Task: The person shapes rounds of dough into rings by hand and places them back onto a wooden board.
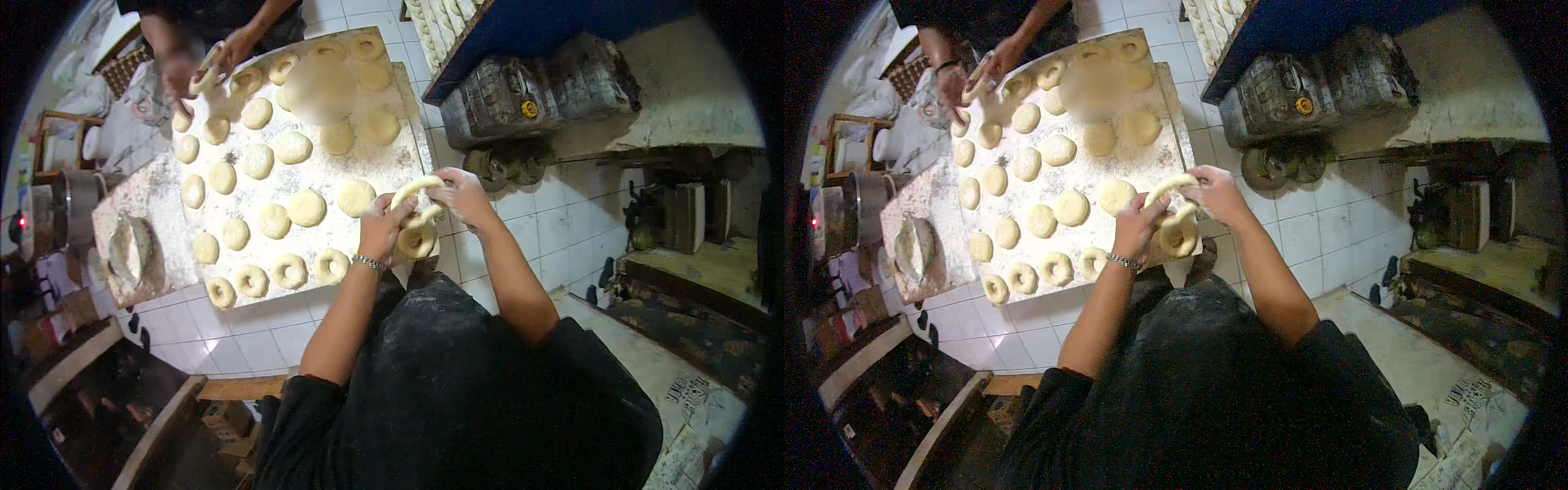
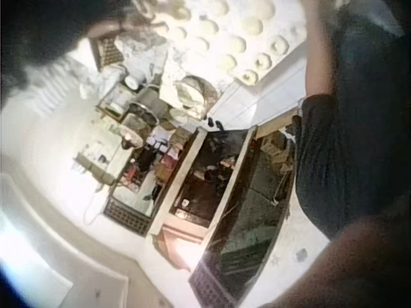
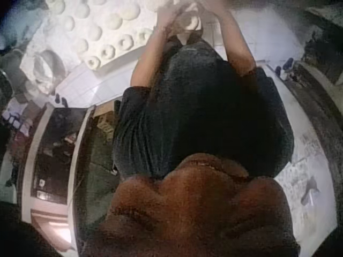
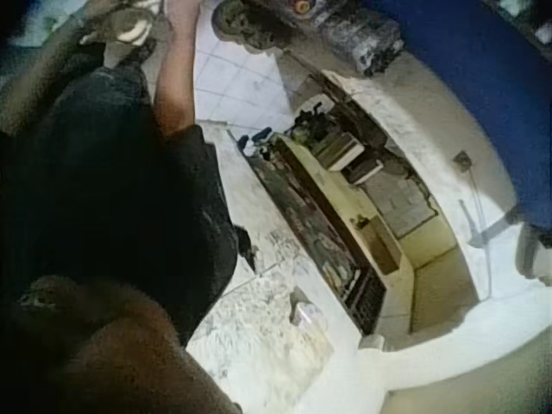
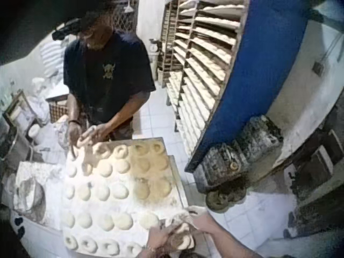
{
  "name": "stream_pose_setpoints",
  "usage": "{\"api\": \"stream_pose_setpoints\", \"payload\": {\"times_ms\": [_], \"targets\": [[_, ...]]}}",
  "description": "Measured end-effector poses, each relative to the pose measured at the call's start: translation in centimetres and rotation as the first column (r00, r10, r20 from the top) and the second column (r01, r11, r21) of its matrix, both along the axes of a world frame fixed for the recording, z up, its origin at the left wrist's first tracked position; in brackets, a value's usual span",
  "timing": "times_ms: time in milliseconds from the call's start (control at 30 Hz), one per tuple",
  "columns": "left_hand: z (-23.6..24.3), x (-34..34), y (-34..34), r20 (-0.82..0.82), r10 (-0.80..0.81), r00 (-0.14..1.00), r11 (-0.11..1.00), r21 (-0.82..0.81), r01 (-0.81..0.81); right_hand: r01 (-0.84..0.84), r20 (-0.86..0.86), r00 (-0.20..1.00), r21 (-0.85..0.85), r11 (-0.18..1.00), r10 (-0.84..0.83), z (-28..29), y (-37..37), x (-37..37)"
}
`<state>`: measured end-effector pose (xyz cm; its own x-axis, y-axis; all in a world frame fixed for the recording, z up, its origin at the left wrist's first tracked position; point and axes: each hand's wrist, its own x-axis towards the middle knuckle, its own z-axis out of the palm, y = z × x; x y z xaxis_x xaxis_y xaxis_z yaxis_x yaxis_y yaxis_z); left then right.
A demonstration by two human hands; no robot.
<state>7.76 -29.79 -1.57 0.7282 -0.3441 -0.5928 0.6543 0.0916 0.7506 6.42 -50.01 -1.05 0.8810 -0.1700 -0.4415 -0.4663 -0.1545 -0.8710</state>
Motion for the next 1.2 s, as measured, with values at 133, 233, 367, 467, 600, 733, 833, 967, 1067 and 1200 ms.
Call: {"api": "stream_pose_setpoints", "payload": {"times_ms": [133, 233, 367, 467, 600, 733, 833, 967, 1067, 1200], "targets": [[-1.9, 0.5, 1.3, 0.029, 0.036, 0.999, 0.999, 0.036, -0.037, -0.013, 0.098, 0.990, -0.635, 0.773, 0.097, -3.3, -0.5, 2.0], [-1.4, -0.6, 4.8, 0.109, -0.102, 0.989, 0.994, 0.056, 0.097, 0.173, -0.065, 0.980, -0.197, 0.965, -0.189, -4.5, -0.4, 2.1], [-1.3, 1.4, 7.2, 0.505, -0.274, 0.819, 0.877, 0.480, -0.002, 0.015, -0.010, 1.000, -0.325, 0.946, -0.019, -4.8, 1.4, 3.0], [-2.2, 5.3, 6.6, 0.646, -0.589, 0.485, 0.647, 0.737, -0.196, -0.044, 0.066, 0.995, -0.407, 0.912, 0.077, -4.3, 2.3, 3.8], [-1.2, 6.6, 6.3, 0.289, -0.776, 0.560, 0.353, 0.935, 0.008, 0.009, 0.187, 0.976, -0.562, 0.827, 0.116, -1.8, 1.3, 2.2], [1.5, 3.1, 6.9, 0.397, -0.519, 0.757, 0.695, 0.712, 0.102, -0.090, 0.246, 0.956, -0.275, 0.957, 0.160, 1.2, 1.7, -1.1], [2.8, -2.0, 5.7, 0.333, 0.010, 0.943, 0.987, 0.148, -0.063, -0.305, 0.226, 0.924, -0.056, 0.951, 0.310, 2.1, 4.5, -2.3], [5.4, -7.2, 5.5, 0.229, 0.180, 0.957, 0.971, 0.111, -0.210, -0.448, 0.204, 0.894, 0.359, 0.819, 0.399, 2.3, 7.3, -3.8], [7.6, -9.7, 7.0, 0.232, 0.212, 0.949, 0.946, 0.194, -0.259, -0.359, 0.075, 0.927, 0.462, 0.811, 0.368, 2.3, 8.4, -6.0], [8.6, -10.8, 9.5, 0.208, 0.039, 0.977, 0.963, 0.252, -0.092, -0.259, 0.128, 0.966, 0.471, 0.844, 0.225, 2.3, 10.1, -8.4]]}}
